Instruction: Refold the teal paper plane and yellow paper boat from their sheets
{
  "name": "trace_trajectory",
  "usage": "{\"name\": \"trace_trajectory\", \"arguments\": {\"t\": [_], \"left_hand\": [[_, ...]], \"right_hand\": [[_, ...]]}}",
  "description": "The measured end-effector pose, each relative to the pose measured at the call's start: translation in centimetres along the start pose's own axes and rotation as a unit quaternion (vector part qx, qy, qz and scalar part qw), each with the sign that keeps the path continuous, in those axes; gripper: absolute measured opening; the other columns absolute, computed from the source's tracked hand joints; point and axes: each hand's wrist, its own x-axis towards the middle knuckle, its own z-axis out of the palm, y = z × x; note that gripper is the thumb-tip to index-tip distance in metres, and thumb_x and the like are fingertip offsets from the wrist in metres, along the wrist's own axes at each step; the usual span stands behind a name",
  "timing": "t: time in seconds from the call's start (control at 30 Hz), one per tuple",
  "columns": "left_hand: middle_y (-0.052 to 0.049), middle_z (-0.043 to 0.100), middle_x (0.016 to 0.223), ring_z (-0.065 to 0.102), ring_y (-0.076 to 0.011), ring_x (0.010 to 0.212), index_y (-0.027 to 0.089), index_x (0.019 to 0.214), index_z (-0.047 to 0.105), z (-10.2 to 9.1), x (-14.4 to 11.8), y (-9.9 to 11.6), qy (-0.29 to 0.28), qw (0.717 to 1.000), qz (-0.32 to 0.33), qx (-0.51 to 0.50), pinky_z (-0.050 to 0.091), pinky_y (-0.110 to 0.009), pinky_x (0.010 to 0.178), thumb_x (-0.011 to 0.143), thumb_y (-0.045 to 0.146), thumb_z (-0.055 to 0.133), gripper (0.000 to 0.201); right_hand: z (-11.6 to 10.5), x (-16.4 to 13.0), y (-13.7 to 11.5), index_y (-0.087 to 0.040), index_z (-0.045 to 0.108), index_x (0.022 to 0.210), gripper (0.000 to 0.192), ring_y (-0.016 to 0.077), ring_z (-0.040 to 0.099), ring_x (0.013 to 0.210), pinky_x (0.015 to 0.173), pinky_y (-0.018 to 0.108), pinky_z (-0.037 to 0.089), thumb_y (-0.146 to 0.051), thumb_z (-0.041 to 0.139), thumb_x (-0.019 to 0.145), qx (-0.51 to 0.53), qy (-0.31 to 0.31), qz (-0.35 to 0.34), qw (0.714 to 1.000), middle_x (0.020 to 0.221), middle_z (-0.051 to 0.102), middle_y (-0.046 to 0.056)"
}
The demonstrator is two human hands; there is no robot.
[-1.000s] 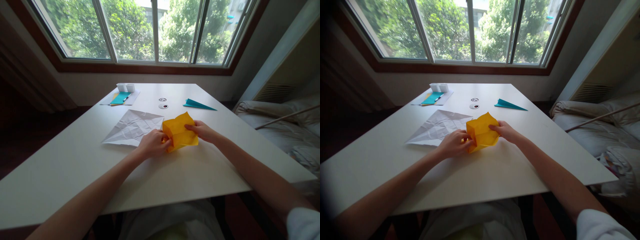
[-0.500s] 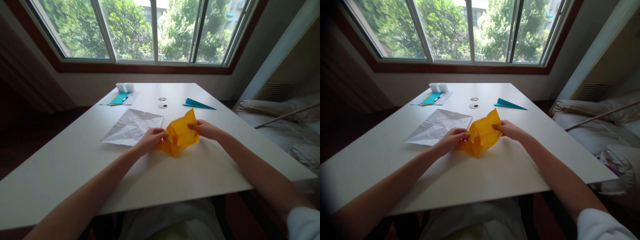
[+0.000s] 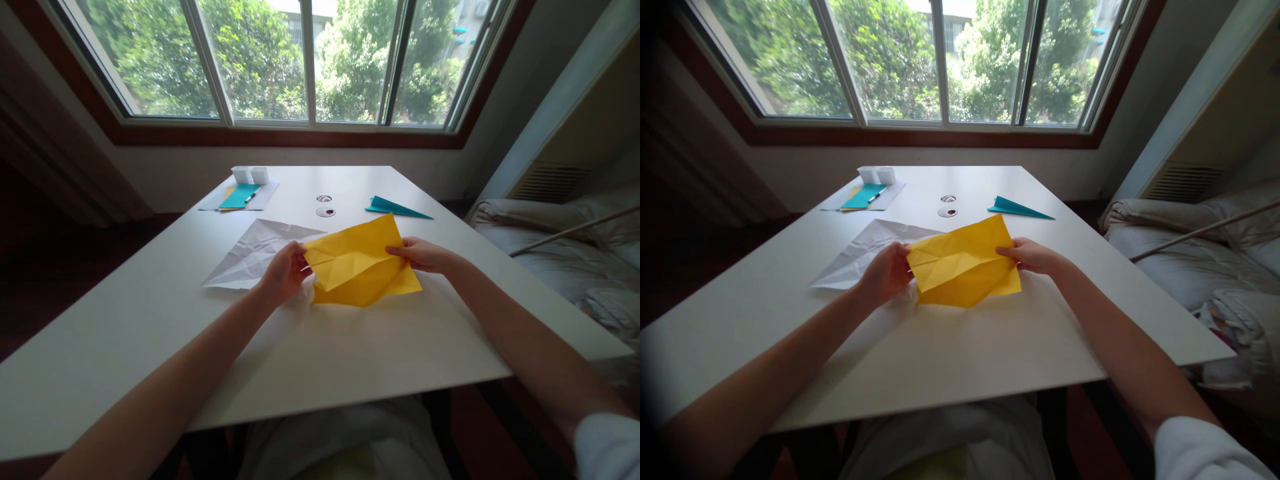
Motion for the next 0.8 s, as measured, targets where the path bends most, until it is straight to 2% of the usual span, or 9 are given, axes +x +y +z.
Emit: {"name": "trace_trajectory", "arguments": {"t": [0.17,0.27,0.33,0.37,0.43,0.53,0.63,0.73,0.8], "left_hand": [[-0.003,0.062,0.066,0.06,-0.0139,0.059,0.016,0.071,0.054,-0.1,0.3,0.1,0.01,1.0,0.008,-0.003,0.049,-0.025,0.057,0.065,0.02,0.046,0.011],[-0.005,0.063,0.069,0.063,-0.0179,0.065,0.017,0.078,0.056,-0.1,-0.2,0.3,-0.043,0.999,0.011,-0.004,0.05,-0.028,0.055,0.074,0.043,0.048,0.028],[-0.006,0.065,0.073,0.064,-0.0197,0.07,0.016,0.083,0.059,0.0,-0.7,0.3,-0.093,0.995,0.001,0.023,0.051,-0.028,0.056,0.072,0.058,0.05,0.045],[-0.006,0.066,0.076,0.065,-0.0197,0.071,0.016,0.085,0.06,0.1,-0.9,0.2,-0.112,0.993,-0.001,0.047,0.051,-0.027,0.057,0.069,0.06,0.055,0.047],[-0.006,0.067,0.081,0.065,-0.0183,0.073,0.015,0.088,0.061,0.2,-1.3,-0.1,-0.128,0.987,0.011,0.101,0.051,-0.025,0.061,0.063,0.05,0.069,0.044],[-0.007,0.068,0.084,0.065,-0.017,0.071,0.011,0.088,0.062,0.3,-1.6,-0.3,-0.109,0.985,0.044,0.129,0.052,-0.024,0.064,0.06,0.034,0.077,0.039],[-0.007,0.068,0.081,0.066,-0.0185,0.067,0.011,0.089,0.061,0.2,-1.3,0.1,-0.059,0.99,0.072,0.104,0.053,-0.028,0.062,0.061,0.031,0.076,0.037],[-0.007,0.068,0.076,0.066,-0.0191,0.064,0.011,0.09,0.061,-0.4,-0.7,1.3,0.009,0.989,0.093,0.118,0.054,-0.03,0.061,0.066,0.026,0.072,0.031],[-0.007,0.067,0.075,0.066,-0.0183,0.062,0.011,0.093,0.06,-1.1,-0.1,2.3,0.045,0.983,0.097,0.149,0.055,-0.03,0.059,0.071,0.023,0.067,0.026]], "right_hand": [[0.4,-0.3,-0.2,-0.017,0.065,0.094,0.024,0.0215,0.066,0.087,0.073,0.031,0.057,-0.031,0.068,0.074,0.002,-0.004,0.011,1.0,0.103,0.067,0.01],[0.9,-0.1,-0.1,-0.017,0.063,0.095,0.026,0.0225,0.065,0.088,0.071,0.031,0.057,-0.031,0.068,0.074,0.006,0.035,0.002,0.999,0.105,0.065,0.01],[1.1,0.1,0.1,-0.016,0.062,0.095,0.026,0.0225,0.065,0.088,0.071,0.031,0.057,-0.03,0.068,0.074,0.016,0.056,-0.006,0.998,0.108,0.064,0.011],[1.2,0.2,0.1,-0.016,0.061,0.095,0.025,0.0226,0.065,0.089,0.071,0.031,0.057,-0.03,0.067,0.075,0.024,0.06,-0.01,0.998,0.11,0.063,0.012],[1.4,0.3,0.3,-0.017,0.06,0.097,0.025,0.0227,0.064,0.092,0.073,0.031,0.057,-0.031,0.065,0.077,0.035,0.062,-0.017,0.997,0.113,0.062,0.012],[1.9,0.1,0.2,-0.018,0.058,0.101,0.029,0.0223,0.063,0.094,0.077,0.032,0.056,-0.034,0.064,0.078,0.035,0.055,-0.027,0.997,0.114,0.061,0.011],[2.7,-0.3,-0.4,-0.02,0.052,0.116,0.045,0.0214,0.064,0.093,0.078,0.033,0.056,-0.037,0.065,0.076,0.027,0.021,-0.048,0.998,0.109,0.063,0.01],[3.7,-0.5,-1.2,-0.024,0.025,0.137,0.082,0.0205,0.066,0.084,0.069,0.031,0.058,-0.033,0.072,0.071,0.008,0.046,-0.052,0.998,0.1,0.066,0.008],[4.4,-0.3,-1.7,-0.024,0.011,0.142,0.099,0.0195,0.066,0.077,0.064,0.03,0.057,-0.028,0.075,0.067,-0.003,0.084,-0.071,0.994,0.088,0.068,0.005]]}}
